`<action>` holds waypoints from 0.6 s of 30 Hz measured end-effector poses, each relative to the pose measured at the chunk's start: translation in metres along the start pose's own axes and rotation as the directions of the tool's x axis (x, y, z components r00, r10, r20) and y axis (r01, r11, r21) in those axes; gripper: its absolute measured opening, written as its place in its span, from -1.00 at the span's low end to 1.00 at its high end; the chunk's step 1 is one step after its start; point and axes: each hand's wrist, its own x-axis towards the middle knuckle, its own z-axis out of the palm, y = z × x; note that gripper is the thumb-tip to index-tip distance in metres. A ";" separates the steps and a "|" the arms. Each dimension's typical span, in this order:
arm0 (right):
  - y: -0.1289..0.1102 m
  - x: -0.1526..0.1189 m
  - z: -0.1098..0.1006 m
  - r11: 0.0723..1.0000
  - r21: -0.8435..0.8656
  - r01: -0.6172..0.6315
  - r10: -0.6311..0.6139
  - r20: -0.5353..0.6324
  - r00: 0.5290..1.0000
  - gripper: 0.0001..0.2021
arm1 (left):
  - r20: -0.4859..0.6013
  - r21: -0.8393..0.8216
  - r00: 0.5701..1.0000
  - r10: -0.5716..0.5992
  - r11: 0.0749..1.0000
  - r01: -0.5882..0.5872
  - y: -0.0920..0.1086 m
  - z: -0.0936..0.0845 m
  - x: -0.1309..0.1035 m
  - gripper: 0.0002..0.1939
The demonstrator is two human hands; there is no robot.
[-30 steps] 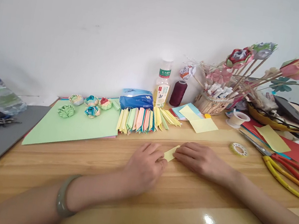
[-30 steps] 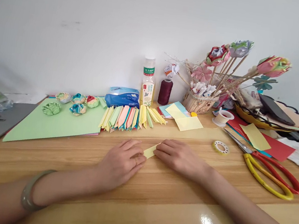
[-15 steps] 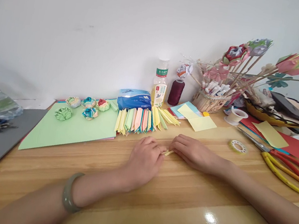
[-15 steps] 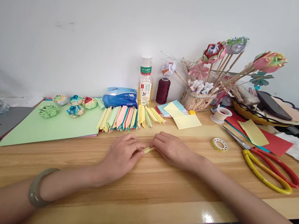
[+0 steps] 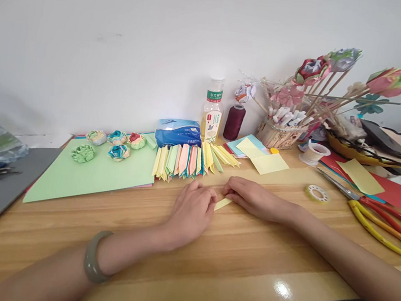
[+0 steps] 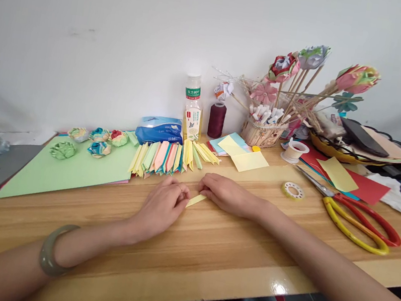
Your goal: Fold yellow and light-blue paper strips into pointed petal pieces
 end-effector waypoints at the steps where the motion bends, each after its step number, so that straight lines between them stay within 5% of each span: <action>1: 0.000 0.000 0.000 1.000 -0.001 -0.005 0.005 -0.006 1.000 -0.88 | 0.001 0.036 0.999 0.051 0.998 -0.051 -0.001 0.000 0.000 -0.82; 8: 0.010 0.001 0.001 0.997 -0.016 -0.070 0.068 -0.105 0.992 -0.89 | 0.053 0.252 0.952 0.303 0.918 -0.306 -0.008 0.002 -0.003 -0.69; 18: 0.028 -0.005 -0.002 0.997 -0.003 -0.082 0.080 -0.158 0.984 -0.84 | 0.141 0.429 0.936 0.322 0.832 -0.351 -0.006 -0.012 -0.015 -0.71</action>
